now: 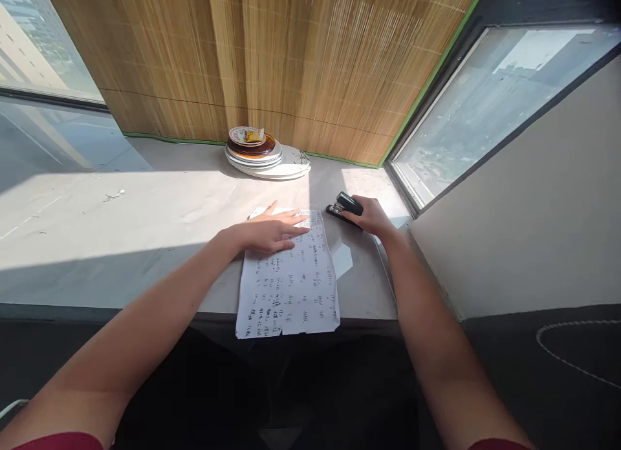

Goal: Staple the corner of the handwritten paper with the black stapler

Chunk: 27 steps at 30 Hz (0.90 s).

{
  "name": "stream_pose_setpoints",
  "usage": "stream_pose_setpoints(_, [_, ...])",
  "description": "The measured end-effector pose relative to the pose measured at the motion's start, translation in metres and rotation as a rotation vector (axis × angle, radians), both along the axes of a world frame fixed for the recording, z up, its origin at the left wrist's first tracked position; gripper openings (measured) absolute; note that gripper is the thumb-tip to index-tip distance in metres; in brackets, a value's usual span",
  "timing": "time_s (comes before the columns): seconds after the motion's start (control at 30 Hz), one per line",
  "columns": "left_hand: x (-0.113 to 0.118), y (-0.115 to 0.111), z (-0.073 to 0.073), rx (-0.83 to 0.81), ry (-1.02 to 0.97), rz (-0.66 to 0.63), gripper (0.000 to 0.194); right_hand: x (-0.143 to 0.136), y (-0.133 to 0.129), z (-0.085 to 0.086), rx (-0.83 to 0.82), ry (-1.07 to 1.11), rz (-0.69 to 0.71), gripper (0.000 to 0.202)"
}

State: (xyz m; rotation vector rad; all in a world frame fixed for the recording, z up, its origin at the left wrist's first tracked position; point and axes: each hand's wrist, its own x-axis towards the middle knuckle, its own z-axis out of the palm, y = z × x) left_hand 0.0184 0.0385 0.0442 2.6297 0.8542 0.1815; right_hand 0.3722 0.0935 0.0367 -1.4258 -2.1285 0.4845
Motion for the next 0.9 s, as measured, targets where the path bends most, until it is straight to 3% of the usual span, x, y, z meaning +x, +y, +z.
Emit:
stream_pose_setpoints(0.1, [0.017,-0.005,-0.001,0.088,0.008,-0.020,0.049,-0.009,0.003,-0.005,0.008,0.072,-0.046,0.024])
stream_pose_setpoints(0.3, [0.044,-0.014,-0.007,0.204,0.108,0.040,0.058,-0.020,0.009,-0.010,0.037,0.098,-0.064,0.022])
stream_pose_setpoints(0.5, [0.049,-0.017,-0.011,0.228,0.146,0.062,0.061,-0.024,0.011,-0.012,0.018,0.119,-0.073,0.021])
stream_pose_setpoints(0.9, [0.047,-0.009,-0.012,0.095,0.130,0.040,0.064,-0.026,0.009,-0.010,0.030,0.075,-0.099,0.016])
